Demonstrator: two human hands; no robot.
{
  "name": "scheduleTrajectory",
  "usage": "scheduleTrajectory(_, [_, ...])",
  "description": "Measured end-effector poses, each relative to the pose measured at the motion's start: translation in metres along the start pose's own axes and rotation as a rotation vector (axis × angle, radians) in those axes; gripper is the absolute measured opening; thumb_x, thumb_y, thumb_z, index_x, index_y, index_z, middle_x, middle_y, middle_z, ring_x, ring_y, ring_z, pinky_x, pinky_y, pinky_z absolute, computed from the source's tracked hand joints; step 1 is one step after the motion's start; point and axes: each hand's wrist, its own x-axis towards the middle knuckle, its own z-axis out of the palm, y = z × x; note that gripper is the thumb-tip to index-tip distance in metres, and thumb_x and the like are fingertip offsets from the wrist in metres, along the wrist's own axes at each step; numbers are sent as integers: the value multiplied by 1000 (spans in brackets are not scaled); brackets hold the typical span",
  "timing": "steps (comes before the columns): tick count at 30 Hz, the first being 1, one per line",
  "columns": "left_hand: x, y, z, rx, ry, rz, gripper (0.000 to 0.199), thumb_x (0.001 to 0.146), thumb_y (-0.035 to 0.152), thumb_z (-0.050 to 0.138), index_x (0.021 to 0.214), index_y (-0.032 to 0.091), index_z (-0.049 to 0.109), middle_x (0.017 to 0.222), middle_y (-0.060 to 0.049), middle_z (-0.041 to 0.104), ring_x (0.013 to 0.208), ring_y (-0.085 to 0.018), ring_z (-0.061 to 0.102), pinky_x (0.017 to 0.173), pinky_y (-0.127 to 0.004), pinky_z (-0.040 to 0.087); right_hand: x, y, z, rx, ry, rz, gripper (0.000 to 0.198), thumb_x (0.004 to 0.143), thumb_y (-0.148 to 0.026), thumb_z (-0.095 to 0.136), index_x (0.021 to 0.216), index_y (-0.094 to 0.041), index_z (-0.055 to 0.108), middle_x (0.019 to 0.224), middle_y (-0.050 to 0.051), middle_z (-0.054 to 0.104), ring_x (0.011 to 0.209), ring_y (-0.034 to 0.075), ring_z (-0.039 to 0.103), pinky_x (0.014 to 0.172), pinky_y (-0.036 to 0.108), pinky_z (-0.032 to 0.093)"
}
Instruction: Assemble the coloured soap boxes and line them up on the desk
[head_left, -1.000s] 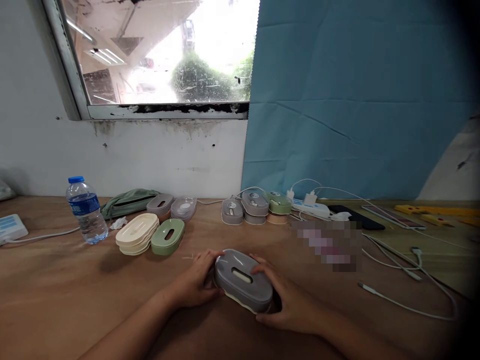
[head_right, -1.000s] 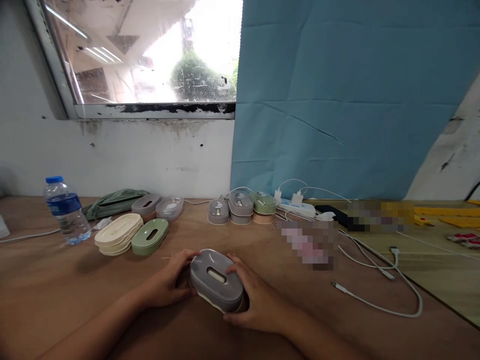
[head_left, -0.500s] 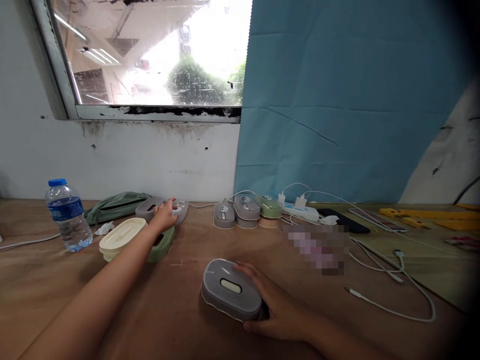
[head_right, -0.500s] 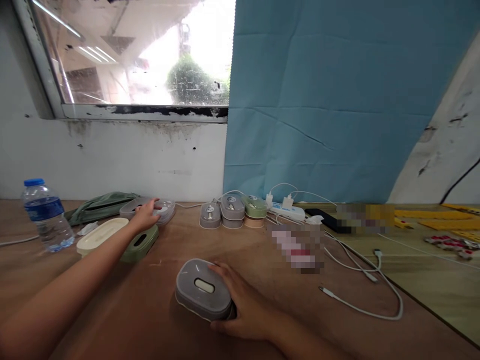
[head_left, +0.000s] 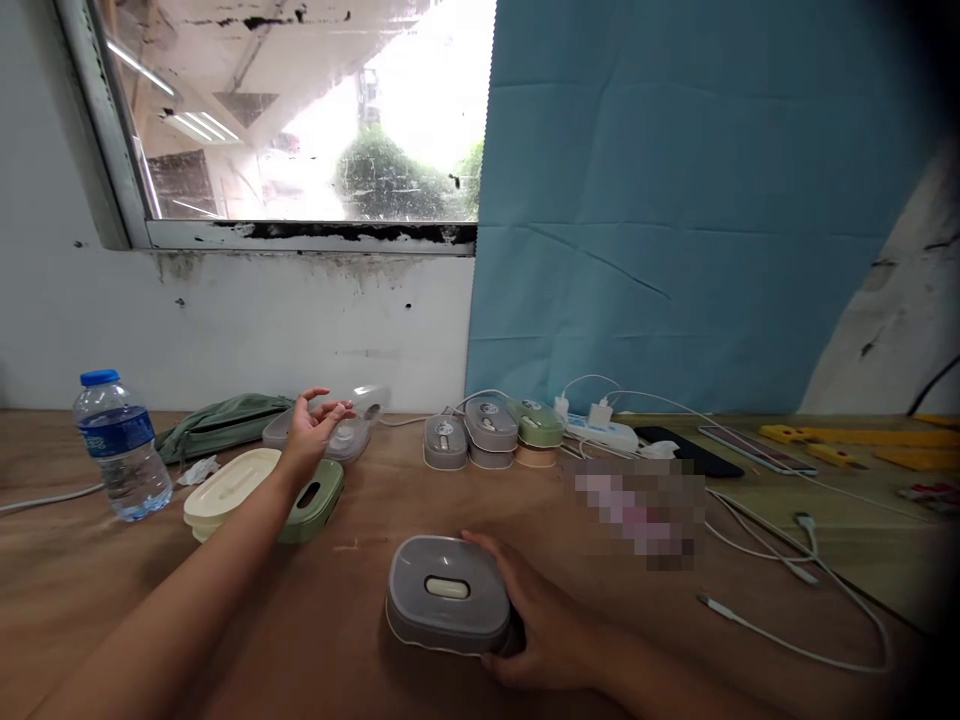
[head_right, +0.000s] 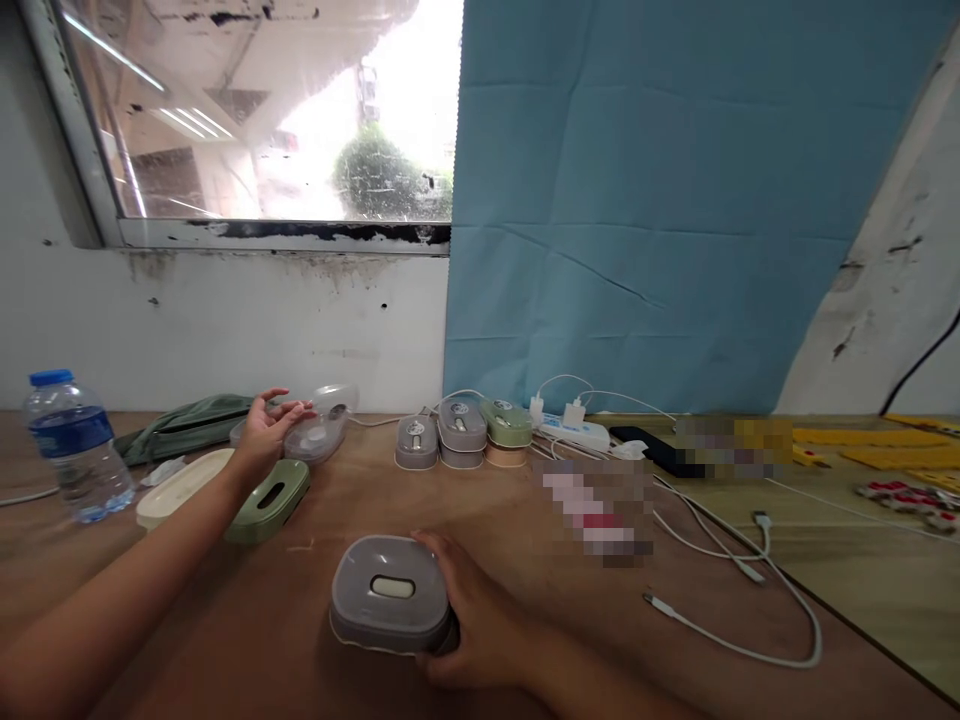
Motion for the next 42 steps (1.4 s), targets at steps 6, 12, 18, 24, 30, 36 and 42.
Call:
scheduleTrajectory(6, [-61,45,11,-641,-99,-222,39,65,18,70,95,22,44,79,3,61,75,-16,65,70,-29,54,21,27,5,-27,29,-169,97,61,-27,64,136,-15,3,142,17,12,130,29,14,104,45,19])
scheduleTrajectory(12, [-96,51,10,-748,-114,-386,31,71,16,65,93,22,44,80,4,60,80,-14,65,75,-28,54,49,8,-3,263,508,-175,58,73,-30,58,122,-22,27,117,12,43,111,23,43,96,42,33])
scheduleTrajectory(18, [-133,46,16,-522,-339,-123,16,78,13,58,82,21,44,79,5,58,93,-14,60,90,-31,44,64,-37,-19,830,56,118,60,62,-55,64,105,-21,38,100,7,51,92,22,55,81,40,44])
scheduleTrajectory(24, [-168,33,25,-136,-559,177,20,82,5,45,88,24,42,93,0,56,107,-17,52,89,-33,43,74,-37,-1,1036,107,126,66,50,-51,75,96,-23,36,108,9,49,98,22,53,83,38,43])
scheduleTrajectory(30, [-157,14,12,128,-518,368,48,73,12,57,112,24,30,125,-13,35,125,-28,28,100,-47,27,72,-27,-24,570,143,-79,78,51,-38,76,113,-27,30,115,7,43,106,24,47,91,40,38])
scheduleTrajectory(36, [-134,-3,-10,215,-616,352,80,61,34,67,127,21,23,136,-16,20,128,-35,15,103,-52,14,60,-27,-36,-40,-74,-97,76,49,-30,73,118,-22,43,115,7,46,107,26,45,91,38,37])
scheduleTrajectory(42, [-130,-5,-3,282,-804,100,88,58,32,72,130,22,23,130,-15,32,122,-31,30,101,-46,24,58,-8,-17,-12,-88,-107,79,50,-33,73,121,-23,41,116,7,43,107,25,45,93,36,37])
